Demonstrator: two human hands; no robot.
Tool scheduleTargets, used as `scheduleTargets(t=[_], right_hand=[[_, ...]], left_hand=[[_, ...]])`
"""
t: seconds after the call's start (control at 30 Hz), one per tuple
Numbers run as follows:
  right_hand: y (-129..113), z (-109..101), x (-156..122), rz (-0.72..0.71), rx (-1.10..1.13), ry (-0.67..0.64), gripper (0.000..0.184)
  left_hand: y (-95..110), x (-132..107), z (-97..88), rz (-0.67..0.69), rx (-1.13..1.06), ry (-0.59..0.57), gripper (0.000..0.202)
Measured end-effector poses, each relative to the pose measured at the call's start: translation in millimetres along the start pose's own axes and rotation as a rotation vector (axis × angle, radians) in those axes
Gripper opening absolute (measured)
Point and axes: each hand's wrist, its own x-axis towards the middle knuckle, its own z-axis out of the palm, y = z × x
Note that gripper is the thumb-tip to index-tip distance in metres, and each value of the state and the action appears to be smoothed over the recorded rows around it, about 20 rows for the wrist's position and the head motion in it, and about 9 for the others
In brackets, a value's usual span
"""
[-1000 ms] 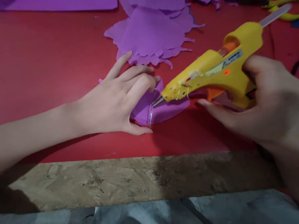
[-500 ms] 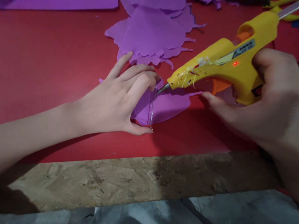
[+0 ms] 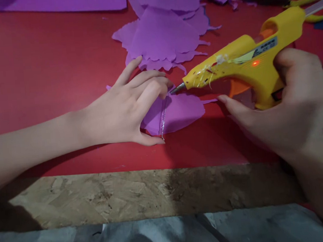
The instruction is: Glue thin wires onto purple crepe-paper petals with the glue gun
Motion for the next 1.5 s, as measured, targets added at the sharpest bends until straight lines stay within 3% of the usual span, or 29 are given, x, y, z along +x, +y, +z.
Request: scheduleTargets(t=[0.1,0.27,0.47,0.67,0.83,1.03,1.23,1.37,1.5], right_hand=[[-1,-2,0,0.009,-0.002,-0.037,0.061],[2,-1,0,-0.064,-0.022,0.048,0.057],[3,-2,1,-0.079,-0.037,0.061,0.059],[2,-5,1,0.001,-0.003,-0.015,0.058],[3,-3,1,-0.021,-0.056,-0.057,0.061],[0,-1,3,-0.093,-0.127,0.089,0.053],[9,-17,9,-0.002,-0.133,-0.211,0.073],[12,-27,15,0.121,-0.181,-0.240,0.084],[24,-25,21,0.289,-0.072,-0.206,0.091]], left_hand=[[0,0,0.4,-0.036,-0.032,-0.026,0.059],[-1,0,1.2,-0.039,-0.049,-0.031,0.062],[0,1,-0.5,-0.043,-0.045,-0.068,0.060],[0,0,1.4,-0.004,0.021,-0.010,0.058],[1,0,0.0,0.014,0.069,0.007,0.058],[0,0,-0.1,0.011,0.066,0.005,0.062],[1,-1,0.0,-0.022,0.042,-0.011,0.060],[0,-2,-0.9,-0.022,0.029,-0.015,0.058],[-1,-2,-0.7,-0.029,0.036,0.001,0.067]])
